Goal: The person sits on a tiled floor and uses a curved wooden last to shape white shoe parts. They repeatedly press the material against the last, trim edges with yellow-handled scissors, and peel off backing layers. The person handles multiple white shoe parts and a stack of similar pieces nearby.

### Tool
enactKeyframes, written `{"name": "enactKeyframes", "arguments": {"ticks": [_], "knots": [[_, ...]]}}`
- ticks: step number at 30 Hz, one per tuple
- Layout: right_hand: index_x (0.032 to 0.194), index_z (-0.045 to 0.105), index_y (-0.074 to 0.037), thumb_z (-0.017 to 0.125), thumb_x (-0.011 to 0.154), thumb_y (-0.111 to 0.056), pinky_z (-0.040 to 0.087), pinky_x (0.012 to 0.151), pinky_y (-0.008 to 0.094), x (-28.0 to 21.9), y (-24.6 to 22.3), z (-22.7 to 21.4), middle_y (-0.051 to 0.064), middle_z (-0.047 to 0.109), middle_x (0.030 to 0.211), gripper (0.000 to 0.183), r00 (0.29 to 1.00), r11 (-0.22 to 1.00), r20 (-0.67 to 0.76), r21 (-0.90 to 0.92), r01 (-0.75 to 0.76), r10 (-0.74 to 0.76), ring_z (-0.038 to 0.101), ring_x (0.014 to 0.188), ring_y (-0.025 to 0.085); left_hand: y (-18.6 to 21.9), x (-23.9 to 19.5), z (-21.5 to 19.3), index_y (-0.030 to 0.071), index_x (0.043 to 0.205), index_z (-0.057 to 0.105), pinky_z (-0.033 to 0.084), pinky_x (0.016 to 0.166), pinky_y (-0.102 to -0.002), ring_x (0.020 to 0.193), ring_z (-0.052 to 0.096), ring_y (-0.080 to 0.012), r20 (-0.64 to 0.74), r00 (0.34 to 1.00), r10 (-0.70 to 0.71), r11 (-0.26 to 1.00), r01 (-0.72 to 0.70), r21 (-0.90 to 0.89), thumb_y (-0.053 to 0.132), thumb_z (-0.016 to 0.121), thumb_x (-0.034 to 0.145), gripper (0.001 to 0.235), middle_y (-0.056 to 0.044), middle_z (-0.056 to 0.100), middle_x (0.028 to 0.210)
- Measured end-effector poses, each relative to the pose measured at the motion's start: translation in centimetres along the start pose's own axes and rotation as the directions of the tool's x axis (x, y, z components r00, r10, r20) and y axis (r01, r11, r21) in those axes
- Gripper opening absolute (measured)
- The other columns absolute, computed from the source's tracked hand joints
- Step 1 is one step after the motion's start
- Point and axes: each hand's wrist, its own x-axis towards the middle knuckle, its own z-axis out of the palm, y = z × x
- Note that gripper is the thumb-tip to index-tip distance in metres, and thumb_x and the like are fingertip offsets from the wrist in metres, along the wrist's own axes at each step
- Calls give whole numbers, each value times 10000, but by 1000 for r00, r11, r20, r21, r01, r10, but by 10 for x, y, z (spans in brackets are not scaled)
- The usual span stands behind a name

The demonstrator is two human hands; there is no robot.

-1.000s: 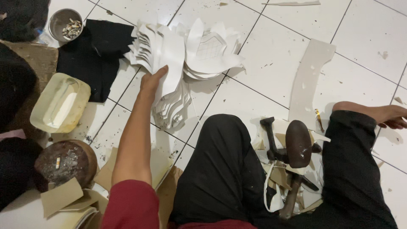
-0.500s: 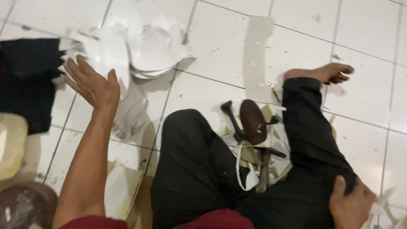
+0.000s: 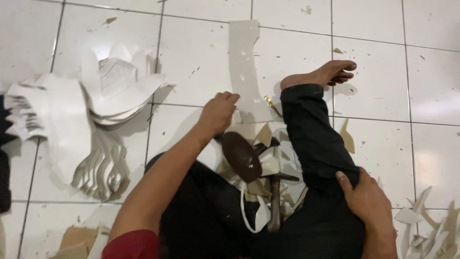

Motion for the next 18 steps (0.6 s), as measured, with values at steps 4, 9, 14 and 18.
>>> {"name": "enactKeyframes", "arguments": {"ticks": [4,9,14,18], "knots": [[1243,442,-59,384,820,-603,408,903,528,24,-5,-3,236,545,1210,692,996,1000,85,-1,-7,7,513,1135,432,9,43,35,70,1173,430,440,522,-426,768,489,-332,109,993,45,983,-64,173,-106,487,673,533,-145,478,978],[1236,459,-90,377,819,-595,424,877,513,42,-19,-12,184,574,1196,660,988,999,150,24,-29,25,546,1094,411,17,83,43,203,1396,286,485,627,-384,891,505,-304,245,970,9,916,-107,387,84,553,821,645,-144,475,1107],[1228,457,-87,379,819,-599,420,885,492,47,-23,-19,197,590,1170,660,978,997,199,37,-62,54,555,1081,419,14,102,52,233,1273,444,491,610,-406,880,493,-334,368,927,-76,944,-52,327,83,529,838,468,-136,425,1098],[1230,468,-102,400,812,-587,406,906,486,44,-22,-19,181,573,1200,644,985,997,169,63,-45,34,535,1113,406,23,100,31,172,1186,440,485,612,-428,820,521,-332,450,881,-150,951,4,309,27,486,843,375,-150,448,1038]]}}
